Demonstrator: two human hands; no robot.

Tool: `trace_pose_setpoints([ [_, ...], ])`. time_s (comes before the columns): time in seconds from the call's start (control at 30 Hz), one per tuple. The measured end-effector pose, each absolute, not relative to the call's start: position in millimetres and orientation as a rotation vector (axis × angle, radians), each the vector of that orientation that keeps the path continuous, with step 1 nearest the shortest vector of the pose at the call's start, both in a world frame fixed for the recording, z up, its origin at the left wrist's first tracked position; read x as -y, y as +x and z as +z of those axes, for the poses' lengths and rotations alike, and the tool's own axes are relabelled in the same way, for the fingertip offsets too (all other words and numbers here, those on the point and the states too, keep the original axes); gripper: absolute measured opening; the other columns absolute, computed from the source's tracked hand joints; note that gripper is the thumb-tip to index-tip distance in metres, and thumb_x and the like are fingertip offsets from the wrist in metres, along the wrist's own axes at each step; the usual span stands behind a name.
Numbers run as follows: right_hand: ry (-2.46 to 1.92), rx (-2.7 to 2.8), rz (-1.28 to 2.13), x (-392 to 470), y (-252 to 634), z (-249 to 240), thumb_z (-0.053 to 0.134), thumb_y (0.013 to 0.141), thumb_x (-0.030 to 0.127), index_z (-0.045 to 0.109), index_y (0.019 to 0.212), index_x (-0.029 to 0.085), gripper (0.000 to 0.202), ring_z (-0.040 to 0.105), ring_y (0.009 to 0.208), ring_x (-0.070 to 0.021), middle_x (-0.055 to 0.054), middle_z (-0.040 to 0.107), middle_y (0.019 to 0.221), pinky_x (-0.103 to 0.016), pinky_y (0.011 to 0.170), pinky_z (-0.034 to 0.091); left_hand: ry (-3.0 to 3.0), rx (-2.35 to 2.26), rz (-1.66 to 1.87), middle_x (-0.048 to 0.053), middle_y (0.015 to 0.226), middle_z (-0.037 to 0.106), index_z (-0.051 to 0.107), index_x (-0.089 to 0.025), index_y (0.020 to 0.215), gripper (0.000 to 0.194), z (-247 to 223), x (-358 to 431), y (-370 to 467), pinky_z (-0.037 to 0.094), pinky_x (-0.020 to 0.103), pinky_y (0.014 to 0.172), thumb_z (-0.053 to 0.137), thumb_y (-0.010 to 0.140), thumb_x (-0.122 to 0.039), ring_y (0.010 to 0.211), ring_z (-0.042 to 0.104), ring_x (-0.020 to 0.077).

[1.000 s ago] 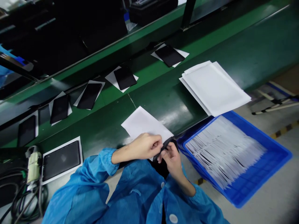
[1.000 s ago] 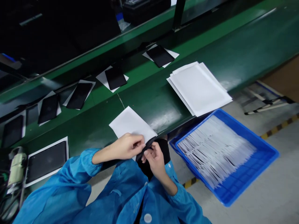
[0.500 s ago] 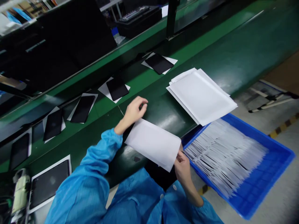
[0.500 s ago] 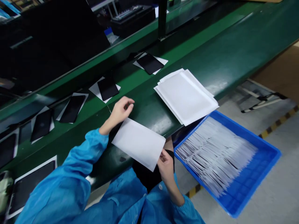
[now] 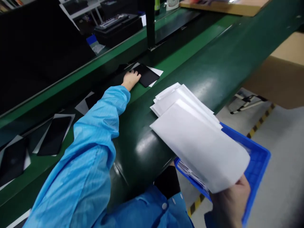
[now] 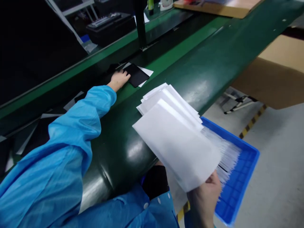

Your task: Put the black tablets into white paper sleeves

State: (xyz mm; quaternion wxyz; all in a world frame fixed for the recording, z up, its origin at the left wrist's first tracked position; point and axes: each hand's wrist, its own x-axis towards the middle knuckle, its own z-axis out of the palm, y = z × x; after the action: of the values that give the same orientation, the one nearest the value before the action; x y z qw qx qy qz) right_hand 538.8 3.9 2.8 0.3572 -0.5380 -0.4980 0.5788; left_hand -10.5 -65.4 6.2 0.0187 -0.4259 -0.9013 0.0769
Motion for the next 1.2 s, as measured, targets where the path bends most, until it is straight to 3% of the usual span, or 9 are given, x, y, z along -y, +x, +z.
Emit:
trace_pose_setpoints([
  [0.13, -1.247, 1.105, 1.601, -24.0, 491.2, 4.6, 0.096, 0.057, 0.039, 0.076, 0.107, 0.021, 0.057, 0.078, 0.079, -0.0191, -0.002, 0.083, 0.094, -0.028, 0.074, 0.065, -1.322, 2.797, 0.319, 0.028, 0.116, 0.071, 0.067, -0.004, 0.127, 0.038, -3.9, 49.0, -27.1, 0.044, 0.046, 0.102, 0.039, 0.105, -0.017, 0.124, 0.061, 0.0354],
  [0.23, -1.182, 1.133, 1.689, -32.4, 475.1, 1.1, 0.095, 0.058, 0.037, 0.070, 0.097, 0.021, 0.048, 0.075, 0.064, -0.0171, 0.001, 0.078, 0.072, -0.023, 0.057, 0.059, -1.342, 2.781, 0.301, 0.029, 0.111, 0.071, 0.070, -0.003, 0.117, 0.034, -1.5, 48.5, -23.6, 0.046, 0.045, 0.099, 0.042, 0.100, -0.010, 0.118, 0.064, 0.0361],
  [0.33, -1.162, 1.214, 1.738, -32.2, 475.6, 0.8, 0.093, 0.064, 0.033, 0.061, 0.091, 0.022, 0.043, 0.056, 0.036, -0.0134, 0.009, 0.062, 0.049, -0.020, 0.037, 0.043, -1.340, 2.730, 0.146, 0.027, 0.115, 0.071, 0.071, -0.006, 0.117, 0.033, 6.8, 56.2, -3.5, 0.046, 0.048, 0.102, 0.047, 0.094, -0.005, 0.119, 0.065, 0.0371],
  [0.5, -0.847, 1.194, 1.509, -11.7, 491.4, 0.4, 0.087, 0.081, 0.036, 0.052, 0.084, 0.025, 0.037, 0.042, 0.033, -0.0087, 0.014, 0.049, 0.044, -0.017, 0.035, 0.035, -1.227, 2.496, -0.163, 0.019, 0.110, 0.073, 0.073, -0.013, 0.114, 0.031, 27.1, 116.1, 61.9, 0.050, 0.047, 0.097, 0.050, 0.094, -0.010, 0.110, 0.067, 0.0336],
  [0.63, -0.744, 1.405, 1.695, 21.9, 499.5, -6.2, 0.084, 0.088, 0.036, 0.060, 0.088, 0.022, 0.028, 0.057, 0.044, -0.0105, 0.005, 0.065, 0.062, -0.020, 0.043, 0.047, -1.163, 2.292, -0.289, 0.012, 0.099, 0.075, 0.075, -0.017, 0.108, 0.024, 45.7, 218.0, 149.3, 0.053, 0.039, 0.085, 0.052, 0.099, -0.015, 0.094, 0.070, 0.0261],
  [0.77, -0.519, 1.535, 2.369, 58.9, 485.8, -11.0, 0.073, 0.095, 0.057, 0.064, 0.114, 0.026, 0.038, 0.077, 0.072, -0.0218, -0.008, 0.079, 0.104, -0.029, 0.050, 0.058, -1.258, 2.145, -0.319, 0.009, 0.100, 0.078, 0.074, -0.020, 0.108, 0.014, 48.8, 316.5, 265.9, 0.056, 0.035, 0.083, 0.063, 0.100, -0.018, 0.094, 0.074, 0.0223],
  [0.97, -0.544, 1.681, 2.681, 113.2, 463.0, -22.0, 0.090, 0.078, 0.051, 0.064, 0.129, 0.030, 0.061, 0.076, 0.108, -0.0295, -0.007, 0.079, 0.125, -0.040, 0.088, 0.065, -1.270, 2.178, -0.468, 0.006, 0.106, 0.079, 0.072, -0.022, 0.114, 0.020, 15.9, 388.9, 408.0, 0.059, 0.036, 0.096, 0.069, 0.097, -0.010, 0.108, 0.074, 0.0205],
  [1.1, -0.653, 1.687, 2.690, 135.3, 471.0, -27.1, 0.094, 0.072, 0.050, 0.070, 0.124, 0.026, 0.062, 0.078, 0.105, -0.0302, -0.007, 0.082, 0.117, -0.043, 0.090, 0.064, -0.568, 2.422, -0.830, 0.013, 0.129, 0.069, 0.069, -0.025, 0.122, 0.034, -6.9, 417.9, 448.3, 0.052, 0.050, 0.112, 0.080, 0.092, -0.037, 0.132, 0.062, 0.0306],
  [1.2, -0.726, 1.709, 2.640, 140.0, 480.6, -27.1, 0.096, 0.068, 0.049, 0.074, 0.117, 0.025, 0.059, 0.079, 0.098, -0.0287, -0.006, 0.084, 0.110, -0.040, 0.083, 0.065, -0.074, 2.465, -1.736, 0.017, 0.138, 0.064, 0.060, -0.024, 0.137, 0.067, -14.1, 434.4, 452.2, 0.057, 0.047, 0.103, 0.077, 0.086, -0.064, 0.126, 0.065, 0.0313],
])
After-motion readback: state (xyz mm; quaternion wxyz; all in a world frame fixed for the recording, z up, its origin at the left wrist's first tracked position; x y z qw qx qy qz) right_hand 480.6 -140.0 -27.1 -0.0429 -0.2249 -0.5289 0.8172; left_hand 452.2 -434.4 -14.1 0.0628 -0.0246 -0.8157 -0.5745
